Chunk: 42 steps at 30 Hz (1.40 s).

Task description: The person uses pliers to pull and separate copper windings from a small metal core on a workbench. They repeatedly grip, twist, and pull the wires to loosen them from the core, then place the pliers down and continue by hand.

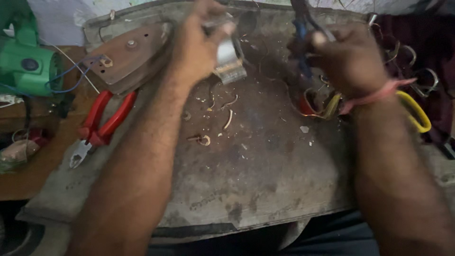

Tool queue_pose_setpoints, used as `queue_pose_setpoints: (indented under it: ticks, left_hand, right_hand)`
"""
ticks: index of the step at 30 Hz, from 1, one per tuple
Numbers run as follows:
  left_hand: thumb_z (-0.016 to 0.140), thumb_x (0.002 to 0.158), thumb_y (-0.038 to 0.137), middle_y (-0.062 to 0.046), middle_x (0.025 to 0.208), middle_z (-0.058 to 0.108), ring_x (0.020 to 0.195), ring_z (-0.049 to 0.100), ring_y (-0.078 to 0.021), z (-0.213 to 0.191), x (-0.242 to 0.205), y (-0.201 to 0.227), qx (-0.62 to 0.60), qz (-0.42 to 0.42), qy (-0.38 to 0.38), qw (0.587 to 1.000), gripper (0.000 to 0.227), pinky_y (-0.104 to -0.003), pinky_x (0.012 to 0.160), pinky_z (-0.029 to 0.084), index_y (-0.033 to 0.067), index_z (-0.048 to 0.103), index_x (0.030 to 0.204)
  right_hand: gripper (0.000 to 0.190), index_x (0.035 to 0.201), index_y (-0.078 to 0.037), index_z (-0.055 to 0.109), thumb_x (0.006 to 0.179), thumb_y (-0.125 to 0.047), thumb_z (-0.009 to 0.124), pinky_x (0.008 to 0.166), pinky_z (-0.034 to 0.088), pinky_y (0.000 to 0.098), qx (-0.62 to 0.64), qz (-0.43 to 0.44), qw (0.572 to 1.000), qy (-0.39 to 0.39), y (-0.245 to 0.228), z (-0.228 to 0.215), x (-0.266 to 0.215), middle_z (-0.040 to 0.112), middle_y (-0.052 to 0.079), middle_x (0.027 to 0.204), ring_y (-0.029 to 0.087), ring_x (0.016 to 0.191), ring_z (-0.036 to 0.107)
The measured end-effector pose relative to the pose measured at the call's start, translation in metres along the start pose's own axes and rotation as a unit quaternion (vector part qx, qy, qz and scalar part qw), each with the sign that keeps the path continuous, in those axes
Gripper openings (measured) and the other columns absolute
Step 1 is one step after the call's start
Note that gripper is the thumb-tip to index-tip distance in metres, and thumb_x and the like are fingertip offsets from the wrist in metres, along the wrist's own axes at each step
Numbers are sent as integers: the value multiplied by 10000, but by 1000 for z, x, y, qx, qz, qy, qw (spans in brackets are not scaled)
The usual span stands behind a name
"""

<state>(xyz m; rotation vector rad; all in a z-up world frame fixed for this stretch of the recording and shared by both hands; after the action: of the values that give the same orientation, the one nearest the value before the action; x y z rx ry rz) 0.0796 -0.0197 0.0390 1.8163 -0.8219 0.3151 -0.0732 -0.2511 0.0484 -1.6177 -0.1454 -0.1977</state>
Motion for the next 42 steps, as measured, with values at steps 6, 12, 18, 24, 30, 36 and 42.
queue_pose_setpoints:
  ticks: [6,12,18,24,30,36,42]
  left_hand:
    - [862,900,203,-153,1297,702,1206,696,-302,40,-14,36,-15,54,-114,992,566,-412,976,573,91,523,1340]
    - [900,899,220,-167,1221,731,1136,728,-298,39,-17,54,-13,94,-85,992,678,-417,931,581,112,473,1413]
    - [860,819,182,-190,978,754,919,779,-286,70,-24,58,-25,24,-134,990,758,-410,801,601,123,438,1446]
    - [872,813,122,-200,1137,759,1029,753,-333,76,-31,49,-10,85,-117,989,699,-425,866,606,90,507,1408]
    - [888,757,160,-157,1014,749,928,734,-275,74,-31,37,-10,0,-137,991,716,-402,805,586,96,548,1384]
    - [890,727,190,-77,832,739,742,703,-168,62,-31,35,22,-100,-217,971,467,-340,673,567,23,686,1113]
    - [827,809,175,-73,727,701,649,658,-166,65,-31,26,38,-135,-185,973,233,-365,613,528,37,715,960]
  right_hand:
    - [271,1171,24,675,1002,-182,721,900,490,243,-108,-221,969,8,8,55,12,695,43,1076,81,986,614]
    - [284,1099,6,726,895,-123,875,817,568,262,-67,-143,978,132,19,27,14,720,44,1018,96,895,675]
    - [234,1017,3,747,841,-95,867,637,484,279,-91,-102,982,132,17,22,8,659,19,988,116,749,606]
    - [181,1063,-11,729,961,-114,839,733,474,286,-218,-152,956,123,12,23,12,641,23,917,115,833,582]
    - [184,962,-22,703,857,-91,837,721,527,282,-137,-53,986,78,31,18,15,711,27,887,108,794,642]
    - [194,992,-32,702,852,-44,836,826,530,282,-225,-134,957,125,22,17,17,713,25,946,117,901,639]
    - [227,1028,-33,703,850,-70,839,751,506,286,-250,-115,946,169,24,12,15,689,25,878,115,823,610]
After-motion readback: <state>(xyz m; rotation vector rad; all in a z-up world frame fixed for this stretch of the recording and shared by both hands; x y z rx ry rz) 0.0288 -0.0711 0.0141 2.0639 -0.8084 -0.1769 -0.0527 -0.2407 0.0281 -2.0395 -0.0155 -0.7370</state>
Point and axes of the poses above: each hand's wrist, its own x-axis towards the middle knuckle, its own z-axis out of the palm, y = z × x, the point moved 8 cm from there along x, towards the middle knuckle
